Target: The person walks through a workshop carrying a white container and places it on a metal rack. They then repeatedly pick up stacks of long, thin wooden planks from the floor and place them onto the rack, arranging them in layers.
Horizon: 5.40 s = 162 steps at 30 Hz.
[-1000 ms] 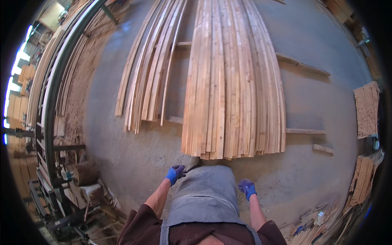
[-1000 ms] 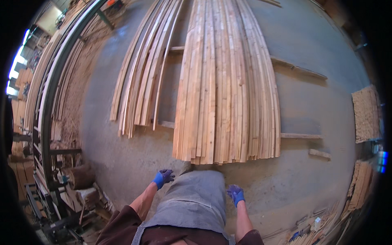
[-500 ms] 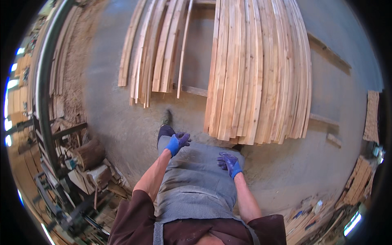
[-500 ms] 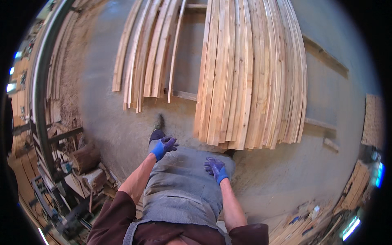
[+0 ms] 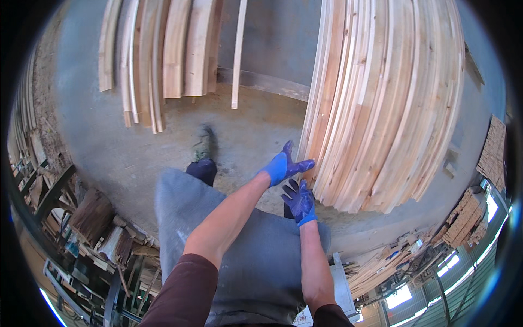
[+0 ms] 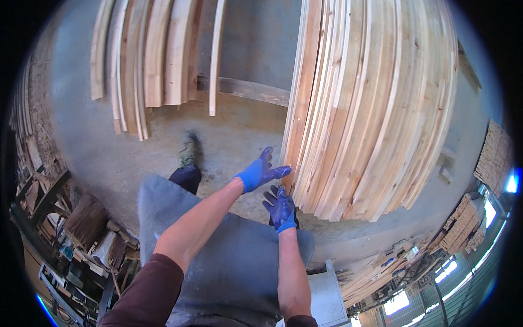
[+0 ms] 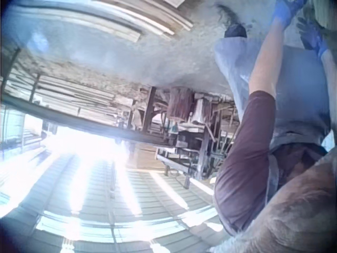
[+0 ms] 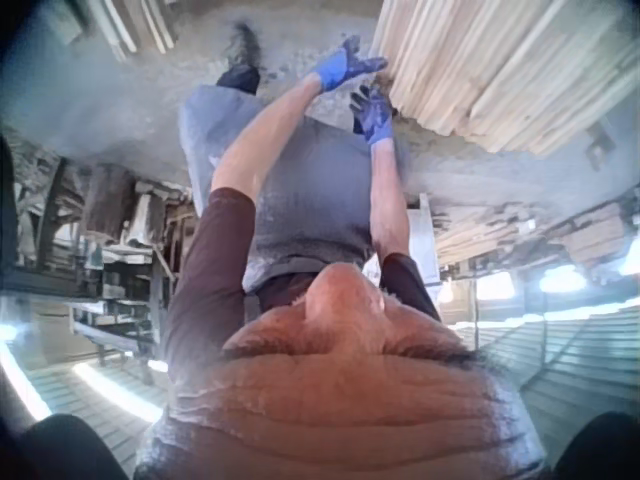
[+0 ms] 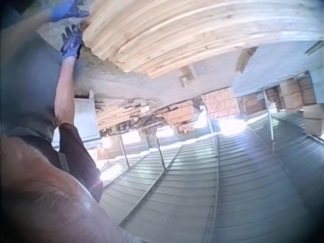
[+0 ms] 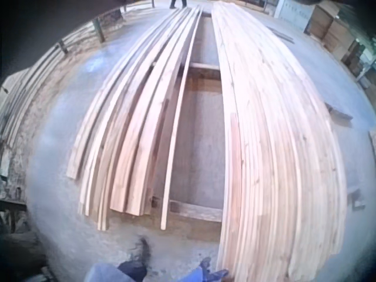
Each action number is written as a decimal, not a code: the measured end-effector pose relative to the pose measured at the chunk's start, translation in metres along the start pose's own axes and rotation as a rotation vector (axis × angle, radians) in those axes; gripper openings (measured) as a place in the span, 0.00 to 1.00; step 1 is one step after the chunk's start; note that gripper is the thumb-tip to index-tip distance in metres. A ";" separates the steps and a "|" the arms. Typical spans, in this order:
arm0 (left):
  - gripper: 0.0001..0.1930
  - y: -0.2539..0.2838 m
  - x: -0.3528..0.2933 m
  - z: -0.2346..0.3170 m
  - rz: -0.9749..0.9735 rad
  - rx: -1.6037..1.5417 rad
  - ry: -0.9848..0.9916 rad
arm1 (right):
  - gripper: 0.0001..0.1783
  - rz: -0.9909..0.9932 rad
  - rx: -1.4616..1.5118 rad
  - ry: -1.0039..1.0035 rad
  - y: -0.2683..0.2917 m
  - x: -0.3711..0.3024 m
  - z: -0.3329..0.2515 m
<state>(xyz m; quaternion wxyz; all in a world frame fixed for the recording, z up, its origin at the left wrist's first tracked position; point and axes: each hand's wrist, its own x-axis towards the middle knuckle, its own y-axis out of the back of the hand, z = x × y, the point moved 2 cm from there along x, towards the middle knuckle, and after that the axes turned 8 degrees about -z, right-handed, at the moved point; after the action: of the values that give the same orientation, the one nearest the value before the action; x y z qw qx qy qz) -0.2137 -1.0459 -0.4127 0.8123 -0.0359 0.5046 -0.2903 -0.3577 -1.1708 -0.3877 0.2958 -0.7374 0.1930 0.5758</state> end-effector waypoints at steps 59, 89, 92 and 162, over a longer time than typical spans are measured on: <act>0.34 0.051 0.008 -0.011 0.209 -0.286 -0.073 | 0.54 -0.119 0.417 -0.176 -0.093 -0.038 0.024; 0.57 0.030 0.083 -0.027 -0.056 0.021 -0.411 | 0.33 -0.088 0.211 -0.041 -0.013 0.068 0.032; 0.54 0.027 0.075 -0.019 -0.072 0.012 -0.376 | 0.29 -0.079 0.263 -0.042 -0.010 0.072 0.036; 0.29 0.059 -0.238 0.207 0.203 -0.529 -0.462 | 0.33 0.597 -1.219 0.907 0.008 -0.253 -0.307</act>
<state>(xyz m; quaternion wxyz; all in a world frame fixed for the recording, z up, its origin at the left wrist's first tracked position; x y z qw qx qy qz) -0.0908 -0.9246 -0.1422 0.8922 -0.2589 0.3665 -0.0517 -0.2037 -1.3927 -0.0961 -0.4303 -0.8475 0.1351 0.2798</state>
